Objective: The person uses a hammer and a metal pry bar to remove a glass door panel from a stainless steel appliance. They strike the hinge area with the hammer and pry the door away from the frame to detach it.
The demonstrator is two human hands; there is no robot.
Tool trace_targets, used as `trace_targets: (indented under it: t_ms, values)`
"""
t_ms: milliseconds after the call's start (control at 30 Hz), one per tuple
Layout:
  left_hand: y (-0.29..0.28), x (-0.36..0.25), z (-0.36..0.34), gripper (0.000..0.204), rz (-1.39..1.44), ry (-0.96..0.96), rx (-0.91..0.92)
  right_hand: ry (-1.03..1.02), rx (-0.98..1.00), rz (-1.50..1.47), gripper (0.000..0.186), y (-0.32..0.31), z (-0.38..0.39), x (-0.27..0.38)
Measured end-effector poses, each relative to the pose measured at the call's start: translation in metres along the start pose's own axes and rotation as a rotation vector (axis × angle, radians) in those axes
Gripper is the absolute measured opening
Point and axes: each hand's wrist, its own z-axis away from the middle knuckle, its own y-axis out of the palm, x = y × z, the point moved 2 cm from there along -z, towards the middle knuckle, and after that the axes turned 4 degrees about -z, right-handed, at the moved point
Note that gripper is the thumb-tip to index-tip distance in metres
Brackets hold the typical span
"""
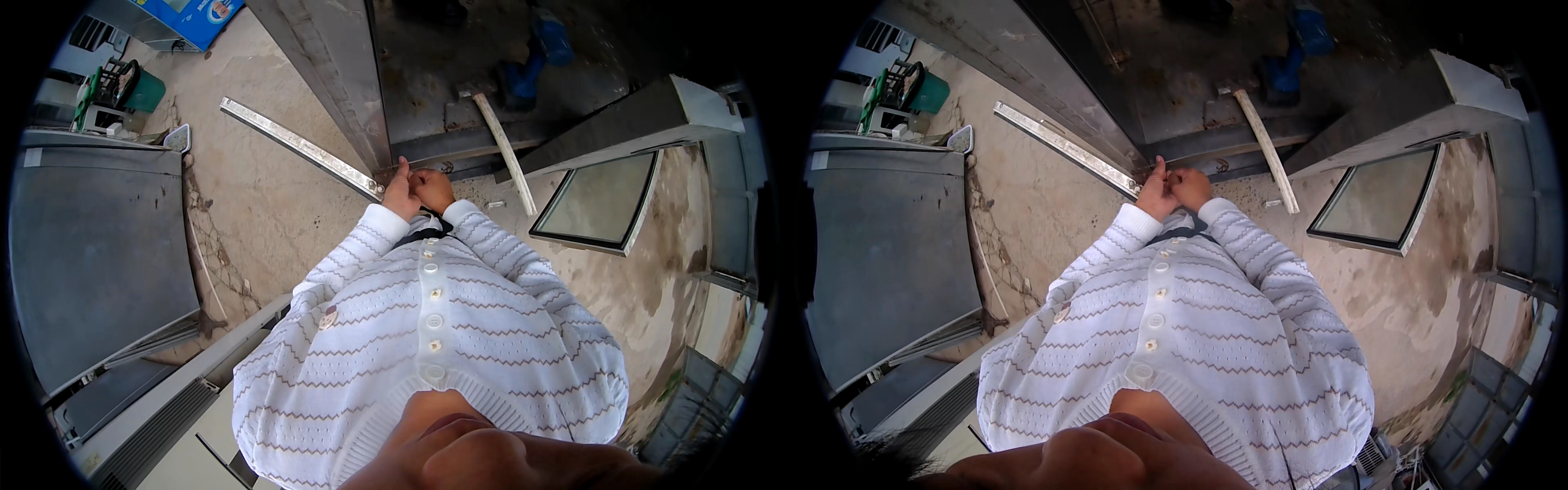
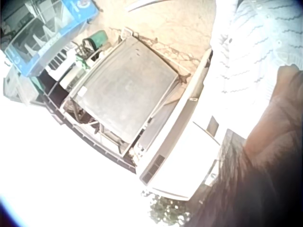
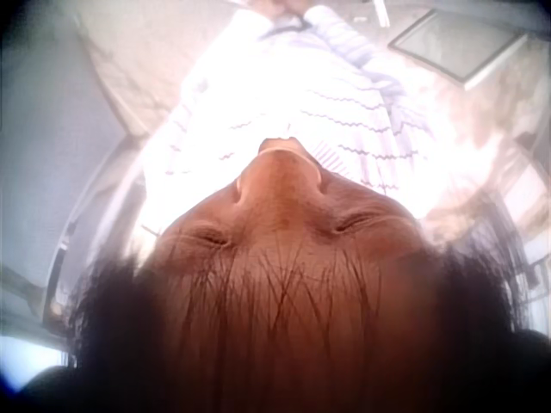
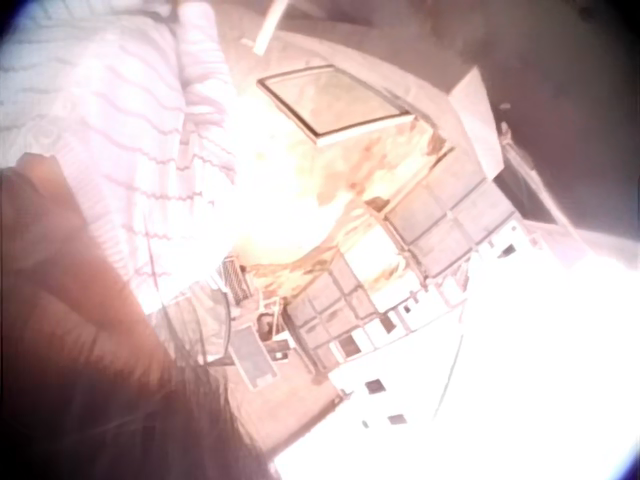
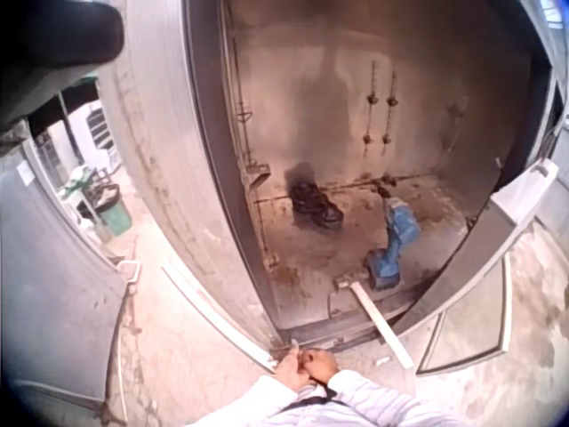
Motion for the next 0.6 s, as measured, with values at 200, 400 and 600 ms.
trace_targets:
  t_ms: [200,400,600]
  values:
    - [-0.002,0.004,-0.006,0.048,-0.561,0.304,0.044,0.018,0.071,-0.097,0.022,-0.006,-0.001,-0.006]
    - [-0.053,0.024,-0.055,0.045,-0.814,0.398,0.050,0.069,0.076,-0.182,0.026,0.000,-0.001,-0.005]
    - [-0.006,0.008,-0.009,0.048,-1.102,0.585,-0.045,-0.005,0.031,-0.143,0.026,-0.002,-0.005,-0.010]
